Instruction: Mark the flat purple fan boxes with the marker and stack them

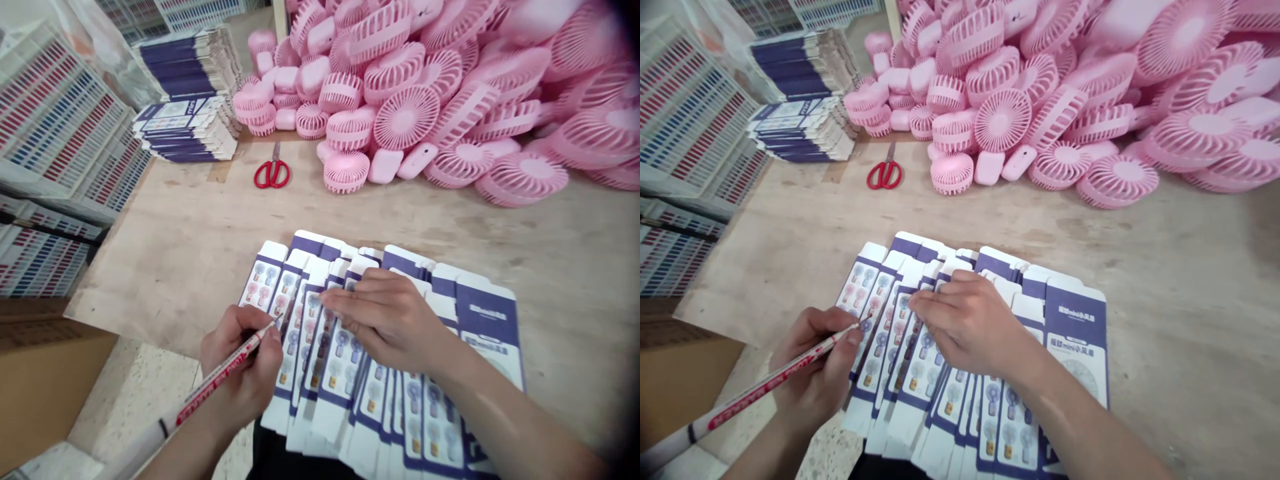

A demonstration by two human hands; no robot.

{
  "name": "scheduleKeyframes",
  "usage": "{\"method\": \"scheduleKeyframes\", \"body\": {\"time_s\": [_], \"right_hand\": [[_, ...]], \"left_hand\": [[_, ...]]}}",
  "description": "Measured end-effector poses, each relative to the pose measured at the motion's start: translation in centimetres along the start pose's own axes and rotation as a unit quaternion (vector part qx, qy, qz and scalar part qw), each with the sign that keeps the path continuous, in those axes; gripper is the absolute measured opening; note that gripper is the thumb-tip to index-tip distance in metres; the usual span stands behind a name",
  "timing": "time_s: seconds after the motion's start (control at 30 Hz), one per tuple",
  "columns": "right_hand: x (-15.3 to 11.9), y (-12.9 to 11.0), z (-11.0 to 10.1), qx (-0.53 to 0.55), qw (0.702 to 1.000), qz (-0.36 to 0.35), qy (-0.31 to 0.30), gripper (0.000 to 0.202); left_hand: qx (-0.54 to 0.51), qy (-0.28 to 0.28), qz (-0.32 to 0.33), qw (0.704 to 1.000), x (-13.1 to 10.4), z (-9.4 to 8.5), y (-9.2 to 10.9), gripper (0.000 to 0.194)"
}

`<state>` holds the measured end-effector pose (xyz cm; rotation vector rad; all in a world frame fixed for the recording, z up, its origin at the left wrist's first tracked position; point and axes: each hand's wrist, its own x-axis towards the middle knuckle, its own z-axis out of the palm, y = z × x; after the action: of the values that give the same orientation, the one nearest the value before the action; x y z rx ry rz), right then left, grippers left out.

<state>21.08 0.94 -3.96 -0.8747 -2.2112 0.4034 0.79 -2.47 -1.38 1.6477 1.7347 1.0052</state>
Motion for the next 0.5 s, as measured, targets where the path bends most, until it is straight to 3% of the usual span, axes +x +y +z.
{"method": "scheduleKeyframes", "body": {"time_s": [0.17, 0.4, 0.5], "right_hand": [[0.05, 0.00, -0.08, 0.004, 1.000, -0.005, 0.004, 0.018], [-0.02, 0.03, -0.06, 0.004, 1.000, -0.001, 0.001, 0.019], [-0.03, 0.02, -0.01, -0.001, 1.000, -0.001, 0.005, 0.019]], "left_hand": [[0.027, 0.019, -0.008, 0.999, -0.06, 0.29, 0.30, 0.005], [0.090, -0.033, 0.026, 0.995, 0.30, 0.43, 0.62, 0.006], [0.037, -0.011, 0.014, 0.999, 0.26, 0.12, 0.67, 0.007]]}}
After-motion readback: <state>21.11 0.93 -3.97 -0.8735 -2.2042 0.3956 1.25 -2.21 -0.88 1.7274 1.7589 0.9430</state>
